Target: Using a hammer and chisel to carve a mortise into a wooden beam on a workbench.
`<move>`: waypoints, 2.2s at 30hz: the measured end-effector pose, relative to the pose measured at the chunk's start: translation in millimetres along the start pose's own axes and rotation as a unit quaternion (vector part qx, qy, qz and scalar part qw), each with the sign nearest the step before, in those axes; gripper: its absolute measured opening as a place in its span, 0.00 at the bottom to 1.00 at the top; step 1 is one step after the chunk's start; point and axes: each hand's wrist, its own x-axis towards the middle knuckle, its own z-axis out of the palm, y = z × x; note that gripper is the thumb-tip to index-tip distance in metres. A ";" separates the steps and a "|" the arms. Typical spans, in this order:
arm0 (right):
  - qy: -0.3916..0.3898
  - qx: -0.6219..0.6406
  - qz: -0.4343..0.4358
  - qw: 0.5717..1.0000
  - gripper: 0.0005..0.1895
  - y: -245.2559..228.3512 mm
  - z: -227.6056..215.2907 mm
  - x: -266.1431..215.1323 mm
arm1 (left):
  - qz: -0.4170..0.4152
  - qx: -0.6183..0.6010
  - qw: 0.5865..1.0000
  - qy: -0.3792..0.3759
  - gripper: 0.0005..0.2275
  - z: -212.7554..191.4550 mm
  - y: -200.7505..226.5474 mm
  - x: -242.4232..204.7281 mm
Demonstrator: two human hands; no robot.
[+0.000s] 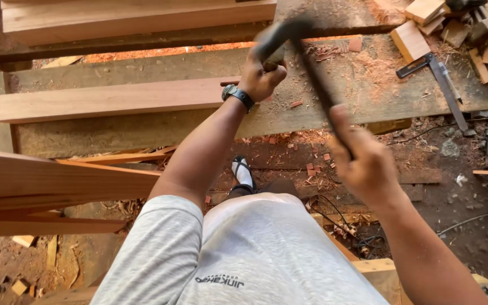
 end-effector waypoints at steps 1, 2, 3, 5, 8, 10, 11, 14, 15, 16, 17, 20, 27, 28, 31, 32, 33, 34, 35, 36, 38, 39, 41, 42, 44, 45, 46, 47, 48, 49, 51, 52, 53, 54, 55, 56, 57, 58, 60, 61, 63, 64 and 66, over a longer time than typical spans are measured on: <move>0.004 -0.002 0.001 1.000 0.37 -15.4 -10.7 3.3 | 0.003 -0.001 1.000 -0.003 0.23 -2.1 -4.5 -2.6; -0.041 0.059 0.083 0.994 0.36 -31.1 -21.4 6.3 | -0.004 0.041 0.999 0.009 0.13 -4.2 -8.8 -5.4; -0.084 0.119 0.154 0.977 0.36 -45.1 -31.8 14.3 | -0.004 0.088 0.996 0.026 0.03 -10.7 -12.7 -3.6; -0.046 0.110 0.103 0.987 0.36 -29.8 -32.1 6.9 | -0.017 0.115 0.993 0.017 0.02 -13.0 -25.8 -1.9; 0.048 0.108 -0.016 0.993 0.32 -22.9 -27.4 -6.9 | -0.050 0.165 0.985 0.023 0.02 -9.9 -32.0 -9.4; 0.102 0.117 -0.086 0.984 0.28 -17.8 -16.3 -8.2 | -0.071 0.191 0.978 0.037 0.05 -8.9 -36.4 -9.9; 0.168 0.092 -0.117 0.974 0.28 -13.9 -4.8 -7.9 | -0.080 0.202 0.975 0.037 0.05 -10.2 -41.5 -10.6; 0.133 0.059 -0.110 0.983 0.33 2.6 11.2 -4.2 | -0.047 0.118 0.991 0.030 0.05 -3.9 -9.3 -3.6; 0.028 0.052 -0.073 0.996 0.38 9.2 13.8 -2.5 | -0.005 0.022 0.999 0.025 0.09 -0.2 9.3 -0.6; 0.030 0.051 -0.075 0.995 0.38 -7.0 1.2 2.7 | -0.003 0.023 0.999 0.025 0.09 -6.4 -7.2 -6.9; -0.011 0.076 0.002 0.997 0.35 -23.4 -11.4 6.2 | -0.062 0.056 0.996 0.018 0.06 -11.0 -24.2 -13.0; -0.016 0.102 0.028 0.994 0.34 -34.8 -25.0 7.9 | -0.170 0.143 0.975 0.005 0.09 -23.0 -52.5 -16.0; 0.034 0.054 -0.043 0.997 0.35 1.5 16.4 -8.9 | -0.149 0.036 0.987 -0.038 0.02 -16.1 -17.2 -11.5; 0.040 0.051 -0.041 0.997 0.35 -4.3 9.1 -3.6 | -0.145 0.035 0.988 -0.043 0.02 -18.5 -28.2 -7.3; -0.041 0.115 0.085 0.989 0.35 -25.4 -9.3 -1.1 | -0.112 0.118 0.986 -0.021 0.05 -13.4 -34.7 -4.2; -0.048 0.159 0.151 0.975 0.35 -31.6 -16.1 -0.5 | -0.221 0.149 0.961 -0.070 0.05 -5.9 -18.8 3.2; -0.062 0.204 0.219 0.952 0.35 -39.9 -21.1 -3.0 | -0.333 0.175 0.919 -0.118 0.07 0.7 -2.6 2.4; -0.067 0.205 0.220 0.951 0.35 -40.8 -18.6 -13.1 | -0.338 0.174 0.918 -0.116 0.07 7.5 -5.7 -0.9; -0.034 0.204 0.191 0.960 0.34 -39.1 -17.7 -16.5 | -0.251 0.080 0.962 -0.065 0.08 12.0 -8.8 6.3; -0.002 0.203 0.162 0.966 0.33 -37.0 -17.1 -19.5 | -0.158 -0.016 0.987 -0.015 0.09 16.4 -12.0 14.2; 0.025 0.204 0.155 0.966 0.33 -32.7 -17.1 -30.0 | -0.083 -0.063 0.995 0.010 0.08 17.8 -3.8 28.9; 0.058 0.202 0.150 0.966 0.32 -30.2 -16.9 -37.2 | -0.003 -0.112 0.993 0.031 0.09 20.7 -1.1 35.3; 0.064 0.221 0.161 0.960 0.33 -29.3 -17.2 -48.8 | 0.005 -0.060 0.998 -0.006 0.10 20.1 20.6 38.3; 0.074 0.240 0.169 0.953 0.34 -28.9 -18.4 -53.5 | 0.015 -0.008 0.999 -0.045 0.11 19.2 32.2 41.1; 0.086 0.239 0.163 0.953 0.35 -24.3 -15.9 -61.2 | 0.019 0.006 0.997 -0.072 0.09 15.4 43.4 38.5; 0.100 0.237 0.162 0.953 0.35 -22.3 -14.7 -67.1 | 0.019 0.016 0.994 -0.104 0.07 14.8 48.6 34.9; 0.095 0.239 0.161 0.953 0.35 -21.0 -13.8 -68.7 | 0.017 0.017 0.995 -0.100 0.07 13.5 46.2 31.1; 0.096 0.236 0.161 0.954 0.35 -19.7 -12.7 -70.8 | 0.003 0.002 0.995 -0.102 0.07 12.9 43.6 28.0; 0.096 0.233 0.162 0.954 0.35 -18.2 -11.8 -72.9 | -0.010 -0.013 0.994 -0.104 0.08 12.6 40.9 25.0; 0.093 0.234 0.163 0.954 0.35 -18.9 -11.6 -74.6 | -0.012 -0.013 0.995 -0.102 0.08 12.2 41.5 23.2; 0.108 0.239 0.147 0.954 0.34 -20.1 -11.1 -77.1 | -0.010 -0.007 0.994 -0.110 0.08 11.0 43.2 21.4; 0.107 0.240 0.147 0.954 0.34 -20.8 -11.7 -77.8 | -0.010 -0.006 0.994 -0.109 0.08 10.4 44.7 20.7; 0.108 0.222 0.150 0.957 0.34 -21.9 -12.4 -79.0 | -0.025 0.001 0.994 -0.109 0.10 10.0 46.2 19.7; 0.108 0.205 0.153 0.961 0.33 -22.9 -13.2 -80.1 | -0.040 0.009 0.993 -0.109 0.12 9.7 47.8 18.8; 0.109 0.205 0.153 0.961 0.33 -22.8 -13.0 -80.9 | -0.040 0.010 0.993 -0.109 0.12 8.9 50.1 18.2; 0.108 0.212 0.144 0.960 0.34 -22.7 -12.9 -81.8 | -0.048 0.024 0.993 -0.109 0.12 8.1 52.5 17.6; 0.107 0.218 0.135 0.960 0.34 -22.7 -12.9 -83.0 | -0.058 0.039 0.992 -0.107 0.12 7.2 54.8 16.0; 0.106 0.219 0.135 0.960 0.34 -23.3 -12.8 -83.7 | -0.058 0.040 0.992 -0.107 0.12 6.8 53.7 14.8; 0.116 0.223 0.117 0.961 0.33 -24.4 -12.9 -84.5 | -0.057 0.029 0.990 -0.124 0.09 6.0 51.5 13.8; 0.116 0.223 0.116 0.961 0.33 -24.7 -13.3 -84.8 | -0.056 0.030 0.990 -0.124 0.09 6.3 51.4 12.9; 0.119 0.217 0.112 0.962 0.33 -25.7 -14.0 -85.2 | -0.048 0.032 0.990 -0.128 0.08 6.6 51.2 10.7; 0.118 0.217 0.111 0.962 0.33 -27.3 -14.1 -84.7 | -0.048 0.032 0.990 -0.128 0.08 6.2 53.2 10.6; 0.128 0.212 0.120 0.961 0.32 -30.4 -13.9 -83.3 | -0.025 0.035 0.988 -0.149 0.06 5.5 57.2 11.2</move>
